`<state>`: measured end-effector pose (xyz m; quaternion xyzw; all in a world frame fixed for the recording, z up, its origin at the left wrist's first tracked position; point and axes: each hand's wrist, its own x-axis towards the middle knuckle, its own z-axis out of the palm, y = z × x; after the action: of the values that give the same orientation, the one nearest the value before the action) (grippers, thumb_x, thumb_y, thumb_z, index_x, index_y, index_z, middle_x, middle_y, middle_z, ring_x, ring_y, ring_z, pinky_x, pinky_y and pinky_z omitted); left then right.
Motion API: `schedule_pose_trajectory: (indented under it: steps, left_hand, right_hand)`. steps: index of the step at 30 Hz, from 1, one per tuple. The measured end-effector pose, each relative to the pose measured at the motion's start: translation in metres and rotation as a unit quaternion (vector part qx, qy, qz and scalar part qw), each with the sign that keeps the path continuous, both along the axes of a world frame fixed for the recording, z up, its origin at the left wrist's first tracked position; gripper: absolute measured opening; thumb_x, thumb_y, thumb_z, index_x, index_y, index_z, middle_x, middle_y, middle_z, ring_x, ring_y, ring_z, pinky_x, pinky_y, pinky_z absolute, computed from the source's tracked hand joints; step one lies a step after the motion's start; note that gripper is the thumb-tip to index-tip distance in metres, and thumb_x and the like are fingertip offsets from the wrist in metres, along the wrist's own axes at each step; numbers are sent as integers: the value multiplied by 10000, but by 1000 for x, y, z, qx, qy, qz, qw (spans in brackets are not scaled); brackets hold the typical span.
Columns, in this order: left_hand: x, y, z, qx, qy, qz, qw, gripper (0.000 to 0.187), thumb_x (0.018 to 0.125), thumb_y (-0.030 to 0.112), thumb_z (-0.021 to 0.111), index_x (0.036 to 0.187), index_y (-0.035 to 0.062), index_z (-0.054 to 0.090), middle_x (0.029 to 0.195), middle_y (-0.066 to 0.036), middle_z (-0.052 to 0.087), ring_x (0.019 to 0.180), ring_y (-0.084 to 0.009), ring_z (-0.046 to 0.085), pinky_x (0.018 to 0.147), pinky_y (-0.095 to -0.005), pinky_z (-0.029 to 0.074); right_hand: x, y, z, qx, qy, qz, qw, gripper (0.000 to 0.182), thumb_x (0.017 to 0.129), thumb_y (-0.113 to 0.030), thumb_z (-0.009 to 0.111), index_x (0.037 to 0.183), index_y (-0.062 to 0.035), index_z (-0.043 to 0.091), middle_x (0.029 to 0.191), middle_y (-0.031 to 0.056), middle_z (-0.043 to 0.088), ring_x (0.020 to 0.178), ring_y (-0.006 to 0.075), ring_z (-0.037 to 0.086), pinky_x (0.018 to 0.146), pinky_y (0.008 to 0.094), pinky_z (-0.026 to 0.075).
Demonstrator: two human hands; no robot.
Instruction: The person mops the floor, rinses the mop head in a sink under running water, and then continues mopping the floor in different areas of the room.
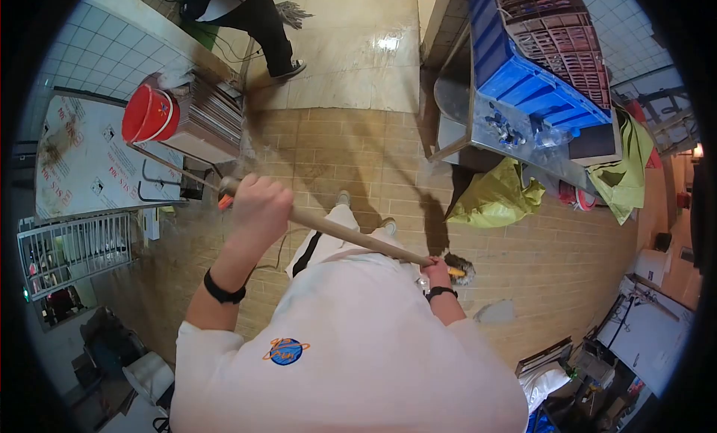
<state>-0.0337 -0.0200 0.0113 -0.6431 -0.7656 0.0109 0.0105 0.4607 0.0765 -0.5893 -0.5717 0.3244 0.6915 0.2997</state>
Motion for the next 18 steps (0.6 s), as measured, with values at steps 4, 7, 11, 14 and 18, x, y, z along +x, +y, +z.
schedule_pose_trajectory:
  steps: [4, 7, 11, 14, 18]
  left_hand:
    - [-14, -32, 11, 24, 28, 59, 998, 91, 592, 74, 623, 576, 117, 545, 594, -42, 528, 647, -221, 528, 669, -330, 384]
    - [-37, -54, 13, 11, 34, 107, 994, 101, 590, 64, 621, 579, 115, 534, 603, -48, 525, 653, -230, 527, 663, -344, 389]
    - [-82, -94, 10, -8, 41, 170, 985, 132, 563, 40, 620, 595, 99, 507, 618, -55, 515, 658, -255, 516, 644, -360, 381]
    - [-115, -127, 10, -60, 63, 202, 975, 118, 578, 77, 640, 636, 114, 544, 622, -55, 536, 659, -246, 539, 660, -357, 399]
    - [-152, -174, 3, -142, 53, 266, 952, 123, 594, 102, 659, 664, 116, 559, 649, -58, 567, 667, -251, 563, 664, -359, 409]
  right_hand:
    - [-60, 29, 23, 13, -15, 54, 998, 152, 587, -34, 446, 552, -133, 336, 495, 2, 401, 447, 174, 434, 524, 336, 453]
    - [-142, 52, 117, 42, -55, 94, 993, 193, 650, -58, 442, 528, -150, 323, 454, -18, 379, 432, 161, 434, 497, 310, 449]
    - [-226, 69, 154, -13, 25, 76, 997, 257, 712, -91, 447, 509, -170, 311, 425, -46, 358, 407, 151, 413, 488, 324, 450]
    - [-289, 61, 149, 31, 0, 161, 986, 250, 722, -103, 467, 526, -168, 326, 419, -36, 357, 395, 149, 408, 494, 371, 446]
    - [-370, 46, 126, -1, -14, 160, 987, 201, 743, -111, 478, 590, -146, 353, 479, -3, 410, 392, 168, 390, 480, 374, 433]
